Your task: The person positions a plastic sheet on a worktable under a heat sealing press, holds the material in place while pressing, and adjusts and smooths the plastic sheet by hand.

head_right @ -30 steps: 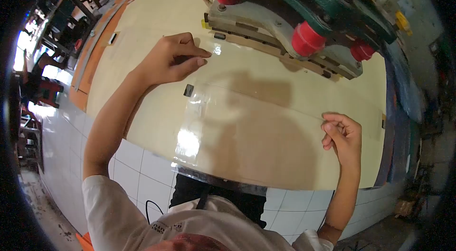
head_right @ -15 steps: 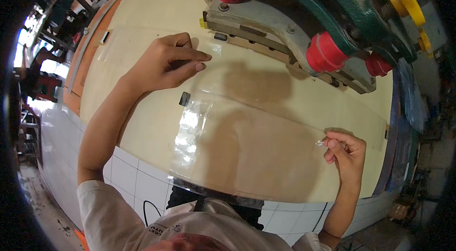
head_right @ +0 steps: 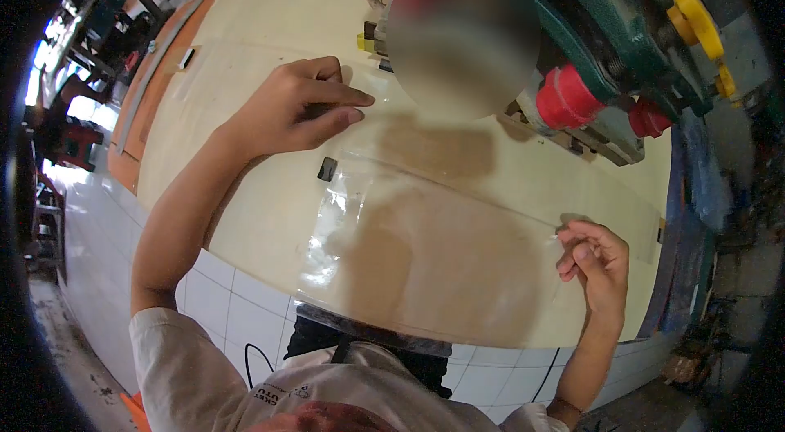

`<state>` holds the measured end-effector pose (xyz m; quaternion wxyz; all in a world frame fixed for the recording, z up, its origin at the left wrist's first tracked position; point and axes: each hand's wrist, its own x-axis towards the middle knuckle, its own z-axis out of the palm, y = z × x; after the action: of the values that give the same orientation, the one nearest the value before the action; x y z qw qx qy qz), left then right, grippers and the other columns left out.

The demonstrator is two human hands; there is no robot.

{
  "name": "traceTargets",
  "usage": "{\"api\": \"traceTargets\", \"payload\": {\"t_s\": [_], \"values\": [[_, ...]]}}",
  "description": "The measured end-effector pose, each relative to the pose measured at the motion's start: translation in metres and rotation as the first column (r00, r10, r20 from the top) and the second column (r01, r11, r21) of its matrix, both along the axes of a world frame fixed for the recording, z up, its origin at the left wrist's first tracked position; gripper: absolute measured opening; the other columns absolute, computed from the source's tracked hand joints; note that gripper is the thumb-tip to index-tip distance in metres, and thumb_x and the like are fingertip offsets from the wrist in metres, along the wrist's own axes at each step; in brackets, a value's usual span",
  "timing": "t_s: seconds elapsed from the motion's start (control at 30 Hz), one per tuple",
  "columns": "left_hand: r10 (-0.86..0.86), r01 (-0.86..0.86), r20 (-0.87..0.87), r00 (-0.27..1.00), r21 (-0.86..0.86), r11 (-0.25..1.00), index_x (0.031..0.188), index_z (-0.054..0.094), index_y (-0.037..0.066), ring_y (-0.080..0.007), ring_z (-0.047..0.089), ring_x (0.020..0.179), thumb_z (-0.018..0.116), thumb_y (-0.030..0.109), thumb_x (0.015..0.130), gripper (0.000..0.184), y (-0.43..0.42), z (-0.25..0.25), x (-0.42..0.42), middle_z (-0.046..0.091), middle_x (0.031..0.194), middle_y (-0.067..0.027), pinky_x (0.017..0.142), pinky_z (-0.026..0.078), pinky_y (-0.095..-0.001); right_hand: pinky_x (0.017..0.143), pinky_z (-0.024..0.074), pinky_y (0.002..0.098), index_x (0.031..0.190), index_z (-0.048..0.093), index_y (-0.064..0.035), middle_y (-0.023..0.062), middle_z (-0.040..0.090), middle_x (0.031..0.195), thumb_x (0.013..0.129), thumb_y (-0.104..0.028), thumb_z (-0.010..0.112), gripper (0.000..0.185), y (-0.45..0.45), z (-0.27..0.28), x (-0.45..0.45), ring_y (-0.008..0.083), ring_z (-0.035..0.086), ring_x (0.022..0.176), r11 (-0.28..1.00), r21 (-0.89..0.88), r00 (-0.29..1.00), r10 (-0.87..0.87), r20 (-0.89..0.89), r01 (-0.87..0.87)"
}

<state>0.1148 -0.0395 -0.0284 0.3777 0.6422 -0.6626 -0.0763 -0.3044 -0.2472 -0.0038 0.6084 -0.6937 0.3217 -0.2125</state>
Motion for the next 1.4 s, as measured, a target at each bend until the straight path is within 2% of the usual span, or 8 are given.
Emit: {"api": "traceTargets", "payload": {"t_s": [0.27, 0.37, 0.53, 0.67, 0.73, 0.8, 1.0, 1.4], "values": [[0.008, -0.008, 0.032, 0.999, 0.021, 1.0, 0.103, 0.079, 0.007, -0.0204, 0.057, 0.065, 0.074, 0.009, 0.084, 0.02, 0.001, 0.0, 0.0, 0.059, 0.077, -0.0074, 0.059, 0.048, -0.0342, 0.051, 0.0473, 0.0226, 0.114, 0.069, 0.0042, 0.0106, 0.07, 0.096, 0.096, -0.015, 0.07, 0.027, 0.001, 0.015, 0.029, 0.0091, 0.058, 0.06, 0.994, -0.108, 0.996, 0.014, -0.087, -0.023], [0.011, -0.011, 0.041, 0.999, 0.009, 1.0, 0.102, 0.079, 0.007, -0.0211, 0.058, 0.065, 0.074, 0.01, 0.083, 0.019, 0.001, 0.0, 0.001, 0.059, 0.077, -0.0076, 0.06, 0.048, -0.0346, 0.047, 0.0423, 0.0205, 0.112, 0.07, 0.0034, 0.0085, 0.069, 0.09, 0.096, -0.013, 0.069, 0.023, -0.007, 0.0, 0.037, 0.006, 0.052, 0.054, 0.993, -0.084, 0.988, -0.092, -0.123, 0.082], [-0.007, 0.01, 0.094, 0.996, -0.026, 1.0, 0.1, 0.079, 0.006, -0.0227, 0.058, 0.066, 0.075, 0.011, 0.083, 0.018, -0.001, -0.002, 0.002, 0.059, 0.076, -0.008, 0.06, 0.048, -0.0355, 0.04, 0.0343, 0.0193, 0.109, 0.07, 0.0022, 0.0045, 0.065, 0.08, 0.097, -0.012, 0.067, 0.019, -0.01, -0.011, 0.03, 0.0031, 0.046, 0.048, 0.957, -0.239, 0.973, -0.195, -0.121, 0.162], [0.009, -0.009, 0.056, 0.998, 0.004, 1.0, 0.101, 0.078, 0.005, -0.0221, 0.055, 0.065, 0.075, 0.01, 0.083, 0.019, -0.001, 0.002, -0.003, 0.056, 0.076, -0.0083, 0.059, 0.045, -0.0351, 0.04, 0.0334, 0.019, 0.11, 0.07, 0.002, 0.0019, 0.062, 0.077, 0.097, -0.012, 0.067, 0.019, 0.002, -0.002, 0.04, 0.0023, 0.045, 0.048, 0.928, -0.284, 0.942, -0.295, -0.158, 0.242], [-0.013, 0.013, 0.04, 0.999, -0.004, 1.0, 0.102, 0.078, 0.004, -0.0212, 0.054, 0.065, 0.075, 0.009, 0.083, 0.02, -0.003, 0.003, -0.005, 0.055, 0.076, -0.0084, 0.058, 0.043, -0.0345, 0.04, 0.0331, 0.0191, 0.114, 0.069, 0.0022, -0.0001, 0.059, 0.074, 0.097, -0.01, 0.066, 0.02, -0.001, -0.004, 0.039, 0.0017, 0.044, 0.048, 0.94, -0.281, 0.967, -0.229, -0.109, 0.191], [0.046, -0.046, -0.032, 0.998, 0.015, 0.999, 0.104, 0.077, 0.002, -0.0181, 0.051, 0.065, 0.074, 0.006, 0.083, 0.022, -0.004, 0.004, -0.009, 0.052, 0.074, -0.0079, 0.057, 0.04, -0.0328, 0.04, 0.0335, 0.0192, 0.115, 0.068, 0.0023, -0.0007, 0.058, 0.073, 0.097, -0.009, 0.066, 0.021, -0.001, -0.005, 0.039, 0.0017, 0.044, 0.048, 0.941, -0.259, 0.963, -0.25, -0.097, 0.218], [0.115, -0.111, -0.024, 0.993, 0.115, 0.987, 0.105, 0.076, -0.001, -0.0168, 0.049, 0.066, 0.072, 0.002, 0.082, 0.023, -0.004, 0.005, -0.014, 0.05, 0.076, -0.0079, 0.057, 0.04, -0.0305, 0.041, 0.0353, 0.0198, 0.119, 0.067, 0.0031, -0.0024, 0.055, 0.07, 0.097, -0.006, 0.065, 0.023, -0.001, -0.003, 0.041, 0.0015, 0.044, 0.047, 0.952, -0.207, 0.961, -0.253, -0.109, 0.227], [0.091, -0.091, 0.004, 0.996, 0.03, 0.995, 0.102, 0.077, 0.0, -0.0135, 0.048, 0.059, 0.074, 0.002, 0.081, 0.022, -0.008, 0.003, -0.016, 0.049, 0.075, -0.0065, 0.054, 0.039, -0.0291, 0.042, 0.0362, 0.0207, 0.119, 0.067, 0.0055, -0.0043, 0.052, 0.065, 0.096, -0.004, 0.065, 0.025, -0.004, -0.004, 0.041, 0.0012, 0.045, 0.047, 0.961, -0.198, 0.965, -0.224, -0.136, 0.195]]}}
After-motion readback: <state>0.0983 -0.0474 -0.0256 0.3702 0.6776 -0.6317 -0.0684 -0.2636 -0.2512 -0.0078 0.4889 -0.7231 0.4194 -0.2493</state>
